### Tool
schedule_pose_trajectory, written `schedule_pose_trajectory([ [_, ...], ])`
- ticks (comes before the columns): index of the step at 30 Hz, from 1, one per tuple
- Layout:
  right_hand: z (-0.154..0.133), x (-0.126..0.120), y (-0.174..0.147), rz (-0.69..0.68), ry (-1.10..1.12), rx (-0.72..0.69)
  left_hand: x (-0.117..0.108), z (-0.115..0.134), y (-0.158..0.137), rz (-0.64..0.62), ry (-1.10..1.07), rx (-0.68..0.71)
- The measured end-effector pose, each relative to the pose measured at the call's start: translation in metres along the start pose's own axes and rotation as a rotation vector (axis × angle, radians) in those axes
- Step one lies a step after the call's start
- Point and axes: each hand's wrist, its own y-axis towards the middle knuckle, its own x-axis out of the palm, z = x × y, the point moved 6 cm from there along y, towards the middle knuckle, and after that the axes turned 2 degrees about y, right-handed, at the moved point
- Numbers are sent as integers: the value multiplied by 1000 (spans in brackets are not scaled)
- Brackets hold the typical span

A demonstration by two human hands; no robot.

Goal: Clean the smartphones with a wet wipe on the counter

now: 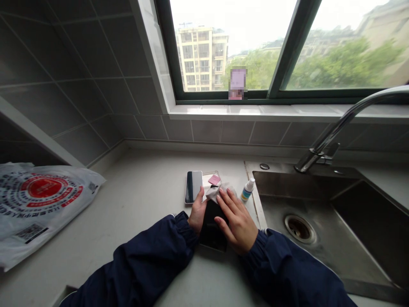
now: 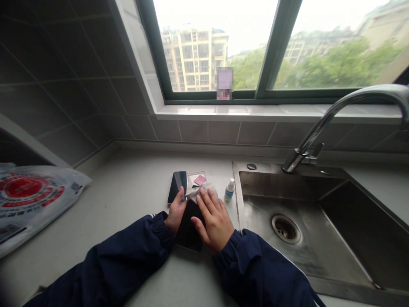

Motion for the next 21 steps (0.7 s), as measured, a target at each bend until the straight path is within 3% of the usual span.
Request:
schedule_pose_trajectory([
  [21, 0, 2, 0, -26, 4, 5, -2, -1, 0, 24, -23, -3],
])
